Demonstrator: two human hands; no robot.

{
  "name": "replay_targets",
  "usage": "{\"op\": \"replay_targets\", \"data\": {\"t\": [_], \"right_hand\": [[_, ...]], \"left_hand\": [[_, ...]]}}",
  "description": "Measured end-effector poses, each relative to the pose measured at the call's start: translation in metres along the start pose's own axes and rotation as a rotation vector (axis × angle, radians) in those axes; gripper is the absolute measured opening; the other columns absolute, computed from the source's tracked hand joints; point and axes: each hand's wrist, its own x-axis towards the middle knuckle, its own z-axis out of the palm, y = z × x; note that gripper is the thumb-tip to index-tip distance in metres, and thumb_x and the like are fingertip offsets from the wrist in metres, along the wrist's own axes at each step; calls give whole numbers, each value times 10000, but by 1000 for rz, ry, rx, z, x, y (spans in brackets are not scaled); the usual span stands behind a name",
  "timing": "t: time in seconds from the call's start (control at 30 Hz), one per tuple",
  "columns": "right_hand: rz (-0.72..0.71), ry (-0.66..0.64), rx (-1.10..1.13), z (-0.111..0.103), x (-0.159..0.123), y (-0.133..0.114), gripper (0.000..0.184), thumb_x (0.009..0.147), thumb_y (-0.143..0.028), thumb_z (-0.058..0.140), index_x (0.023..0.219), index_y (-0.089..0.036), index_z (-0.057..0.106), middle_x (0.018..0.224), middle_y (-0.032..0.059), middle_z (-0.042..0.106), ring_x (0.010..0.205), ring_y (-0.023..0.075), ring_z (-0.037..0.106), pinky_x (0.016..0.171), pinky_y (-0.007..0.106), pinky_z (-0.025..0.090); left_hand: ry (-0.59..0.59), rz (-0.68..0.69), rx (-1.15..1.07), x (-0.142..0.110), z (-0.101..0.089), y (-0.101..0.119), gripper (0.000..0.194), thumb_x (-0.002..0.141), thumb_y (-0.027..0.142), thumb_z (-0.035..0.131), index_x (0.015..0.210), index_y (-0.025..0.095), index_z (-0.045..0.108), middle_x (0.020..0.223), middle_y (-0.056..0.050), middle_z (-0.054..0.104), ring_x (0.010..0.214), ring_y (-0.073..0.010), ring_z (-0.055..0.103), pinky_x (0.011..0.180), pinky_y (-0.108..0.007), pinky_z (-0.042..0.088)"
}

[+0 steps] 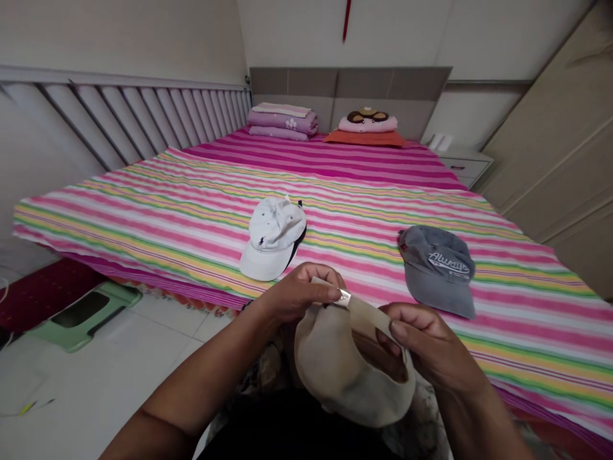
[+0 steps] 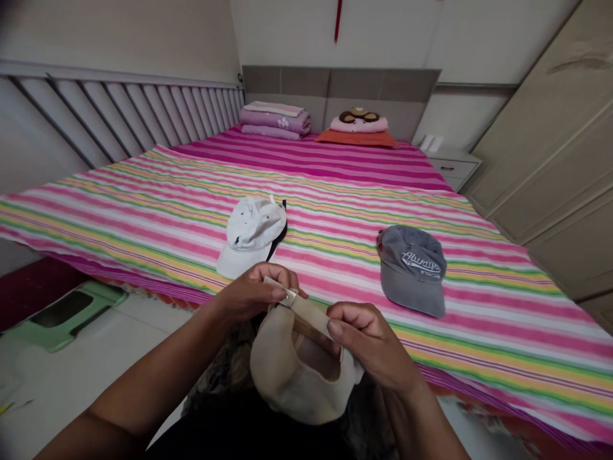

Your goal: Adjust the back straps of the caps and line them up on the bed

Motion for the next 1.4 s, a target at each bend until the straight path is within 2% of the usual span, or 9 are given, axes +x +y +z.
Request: {"op": "replay_targets", "data": {"t": [0.13, 0.33, 0.5, 0.63, 0.8, 0.93, 1.13, 1.27, 1.4], "right_hand": [[109, 27, 60, 0, 1, 5, 330, 719, -459, 590, 671, -135, 553, 522, -27, 439, 441, 63, 334, 426, 196, 237], [87, 31, -213, 7, 2, -20, 344, 724, -457, 569, 589, -149, 497, 511, -41, 356, 474, 70, 265, 445, 212, 214], [111, -15, -293, 10, 5, -27, 349, 724, -467, 555, 580, -162, 467, 508, -47, 329, 466, 68, 244, 421, 209, 192], [151, -48, -277, 12, 7, -29, 341, 708, -452, 585, 577, -159, 468, 493, -54, 341, 443, 59, 269, 398, 192, 205], [247, -99, -140, 10, 4, -31, 306, 748, -423, 562, 618, -156, 484, 477, -31, 476, 426, 74, 404, 433, 198, 305], [242, -96, -143, 6, 1, -31, 304, 762, -409, 556, 611, -157, 479, 470, -33, 468, 420, 69, 400, 415, 186, 301], [131, -113, -127, 6, -2, -31, 322, 763, -458, 536, 887, -160, 539, 542, -45, 450, 432, 66, 385, 405, 185, 295], [-10, -42, -508, 19, -5, -33, 360, 694, -353, 645, 1005, -226, 515, 582, -52, 495, 483, 91, 456, 424, 188, 330], [-268, 63, -1015, 30, -7, -33, 267, 757, -296, 587, 1018, -241, 569, 765, 22, 639, 655, 161, 579, 546, 247, 412]], "left_hand": [[29, -31, -23, -4, -2, -13, 270, 539, 344, 725, 568, 120, 576, 591, -16, 520, 607, -132, 519, 598, -255, 373], [1, -45, 39, -9, -1, -10, 261, 572, 350, 712, 598, 121, 591, 635, -36, 552, 639, -141, 526, 601, -250, 367], [-33, -59, 38, -12, 2, -10, 287, 634, 398, 665, 600, 120, 601, 671, -53, 565, 712, -166, 538, 629, -254, 373], [-63, -75, 16, -15, 2, -12, 264, 631, 383, 676, 634, 123, 631, 684, -59, 571, 766, -182, 546, 670, -266, 384], [-68, -62, 3, -18, -3, -14, 194, 631, 314, 693, 698, 133, 672, 709, -66, 593, 802, -191, 557, 705, -284, 393], [-96, -53, -67, -18, -3, -17, 216, 623, 326, 698, 714, 131, 692, 763, -86, 616, 802, -203, 565, 710, -303, 405], [-61, -57, -19, -17, -2, -23, 193, 654, 302, 677, 744, 132, 691, 782, -82, 614, 752, -164, 549, 671, -266, 403], [-68, -81, -1, -17, 3, -25, 174, 672, 295, 663, 735, 133, 670, 736, -51, 586, 682, -122, 516, 622, -233, 387], [-38, -42, -22, -16, 11, -27, 135, 662, 261, 672, 694, 130, 667, 737, -42, 596, 683, -116, 520, 649, -239, 394]]}}
